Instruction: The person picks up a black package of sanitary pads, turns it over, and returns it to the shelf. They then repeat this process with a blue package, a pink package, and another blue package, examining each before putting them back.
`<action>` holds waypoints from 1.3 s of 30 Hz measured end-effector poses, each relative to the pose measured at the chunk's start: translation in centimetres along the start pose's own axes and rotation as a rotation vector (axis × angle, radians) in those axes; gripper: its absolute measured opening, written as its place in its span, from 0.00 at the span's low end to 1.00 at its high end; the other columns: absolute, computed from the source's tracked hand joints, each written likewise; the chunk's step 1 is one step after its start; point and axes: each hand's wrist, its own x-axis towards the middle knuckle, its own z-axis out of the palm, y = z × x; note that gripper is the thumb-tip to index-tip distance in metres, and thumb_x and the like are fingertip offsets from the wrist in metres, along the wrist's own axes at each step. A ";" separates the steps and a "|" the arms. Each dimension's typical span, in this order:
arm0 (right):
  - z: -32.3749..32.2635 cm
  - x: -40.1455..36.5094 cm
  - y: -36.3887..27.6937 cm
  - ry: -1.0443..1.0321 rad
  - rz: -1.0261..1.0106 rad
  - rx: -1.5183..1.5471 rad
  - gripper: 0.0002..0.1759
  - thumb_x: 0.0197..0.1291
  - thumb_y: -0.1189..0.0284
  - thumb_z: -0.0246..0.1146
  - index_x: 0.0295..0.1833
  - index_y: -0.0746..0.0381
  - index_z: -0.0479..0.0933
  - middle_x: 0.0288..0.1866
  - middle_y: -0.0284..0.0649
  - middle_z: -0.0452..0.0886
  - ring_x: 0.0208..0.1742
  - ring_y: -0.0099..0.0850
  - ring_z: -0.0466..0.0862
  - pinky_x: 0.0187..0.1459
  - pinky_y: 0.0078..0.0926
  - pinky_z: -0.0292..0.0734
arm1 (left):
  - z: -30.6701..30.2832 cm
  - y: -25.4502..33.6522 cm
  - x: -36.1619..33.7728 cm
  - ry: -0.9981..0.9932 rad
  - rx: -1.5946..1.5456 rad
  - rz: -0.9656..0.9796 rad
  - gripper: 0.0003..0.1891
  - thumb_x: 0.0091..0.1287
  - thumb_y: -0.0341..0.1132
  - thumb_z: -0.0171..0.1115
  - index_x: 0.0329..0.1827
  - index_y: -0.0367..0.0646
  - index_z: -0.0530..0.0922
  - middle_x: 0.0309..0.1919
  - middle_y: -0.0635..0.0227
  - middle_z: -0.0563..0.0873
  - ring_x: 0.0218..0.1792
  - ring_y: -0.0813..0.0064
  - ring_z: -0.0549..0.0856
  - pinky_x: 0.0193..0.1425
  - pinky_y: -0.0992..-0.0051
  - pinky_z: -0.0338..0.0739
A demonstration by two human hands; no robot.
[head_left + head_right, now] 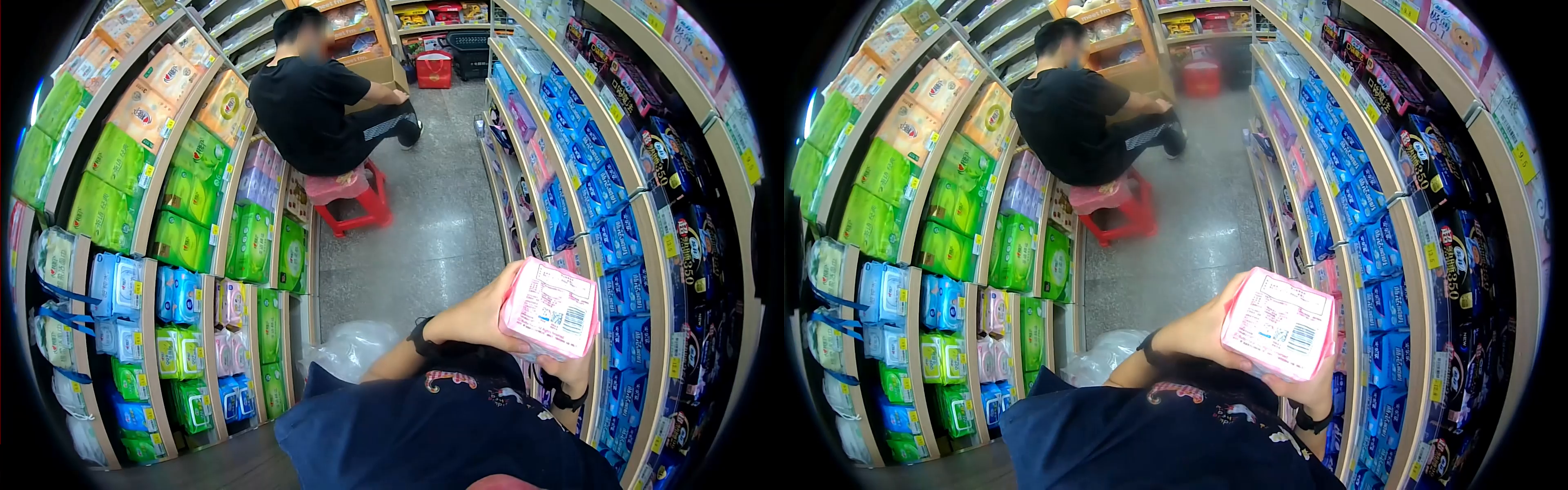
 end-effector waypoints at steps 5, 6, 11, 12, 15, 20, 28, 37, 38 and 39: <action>-1.3 0.5 -0.3 -0.108 0.235 0.191 0.50 0.29 0.74 0.79 0.63 0.70 0.62 0.55 0.45 0.76 0.55 0.32 0.78 0.56 0.32 0.73 | 0.2 1.0 -0.1 -0.012 0.129 0.001 0.57 0.38 0.43 0.81 0.69 0.35 0.53 0.62 0.53 0.69 0.66 0.63 0.68 0.68 0.68 0.61; -1.7 0.4 0.1 -0.181 0.244 0.154 0.50 0.28 0.75 0.80 0.63 0.69 0.63 0.55 0.44 0.77 0.55 0.32 0.78 0.56 0.32 0.73 | 0.3 1.0 -0.1 -0.009 0.105 0.000 0.56 0.38 0.43 0.81 0.68 0.35 0.53 0.61 0.53 0.70 0.65 0.62 0.69 0.67 0.68 0.63; -1.3 0.0 0.0 -0.157 0.336 0.208 0.50 0.28 0.76 0.79 0.63 0.69 0.64 0.56 0.44 0.77 0.55 0.32 0.78 0.56 0.31 0.73 | 0.2 0.7 0.2 0.003 0.065 0.007 0.56 0.37 0.42 0.81 0.68 0.35 0.54 0.60 0.53 0.71 0.64 0.62 0.70 0.66 0.69 0.64; -1.0 0.0 -0.3 -0.141 0.302 0.204 0.50 0.29 0.75 0.79 0.63 0.70 0.63 0.56 0.44 0.77 0.55 0.32 0.78 0.56 0.31 0.73 | 0.2 0.5 0.2 0.029 0.036 -0.016 0.56 0.37 0.42 0.81 0.68 0.35 0.54 0.60 0.53 0.71 0.64 0.62 0.71 0.66 0.69 0.64; -1.0 0.1 -0.6 -0.121 0.262 0.199 0.49 0.31 0.74 0.78 0.63 0.70 0.63 0.56 0.45 0.77 0.55 0.31 0.77 0.56 0.30 0.73 | 0.2 0.5 0.4 0.062 0.046 -0.038 0.55 0.37 0.41 0.81 0.67 0.35 0.55 0.60 0.53 0.71 0.63 0.62 0.71 0.66 0.69 0.64; -0.9 0.3 -0.3 -0.082 0.254 0.194 0.50 0.32 0.73 0.79 0.64 0.71 0.62 0.56 0.46 0.76 0.56 0.32 0.77 0.57 0.30 0.73 | 0.1 1.0 0.7 0.065 0.148 -0.010 0.54 0.37 0.42 0.81 0.67 0.35 0.58 0.58 0.54 0.72 0.62 0.63 0.72 0.65 0.69 0.65; -1.7 -0.4 1.6 -0.133 0.145 0.025 0.50 0.32 0.72 0.79 0.65 0.68 0.62 0.58 0.44 0.76 0.57 0.32 0.77 0.58 0.32 0.71 | -0.3 1.1 0.7 0.009 0.145 0.008 0.56 0.33 0.44 0.82 0.66 0.34 0.58 0.58 0.54 0.72 0.61 0.62 0.72 0.65 0.69 0.65; -1.5 -0.2 1.0 -0.179 0.041 -0.061 0.47 0.35 0.72 0.76 0.64 0.69 0.62 0.58 0.46 0.75 0.59 0.33 0.75 0.59 0.32 0.71 | -0.4 0.4 1.0 0.041 0.098 0.023 0.56 0.33 0.41 0.82 0.66 0.34 0.57 0.58 0.54 0.71 0.61 0.63 0.71 0.65 0.69 0.64; -1.1 -0.1 0.6 -0.179 0.041 -0.061 0.47 0.35 0.72 0.76 0.64 0.69 0.62 0.58 0.46 0.75 0.59 0.33 0.75 0.59 0.32 0.71 | -0.4 0.5 1.1 0.041 0.097 0.023 0.56 0.33 0.41 0.82 0.66 0.34 0.57 0.58 0.54 0.71 0.61 0.63 0.71 0.65 0.69 0.64; -0.7 0.1 0.2 -0.114 0.122 0.071 0.47 0.35 0.72 0.77 0.64 0.70 0.63 0.58 0.46 0.76 0.58 0.33 0.76 0.58 0.32 0.71 | -0.4 0.7 1.1 0.048 0.127 0.029 0.55 0.34 0.40 0.81 0.66 0.34 0.58 0.57 0.54 0.72 0.61 0.63 0.72 0.64 0.69 0.65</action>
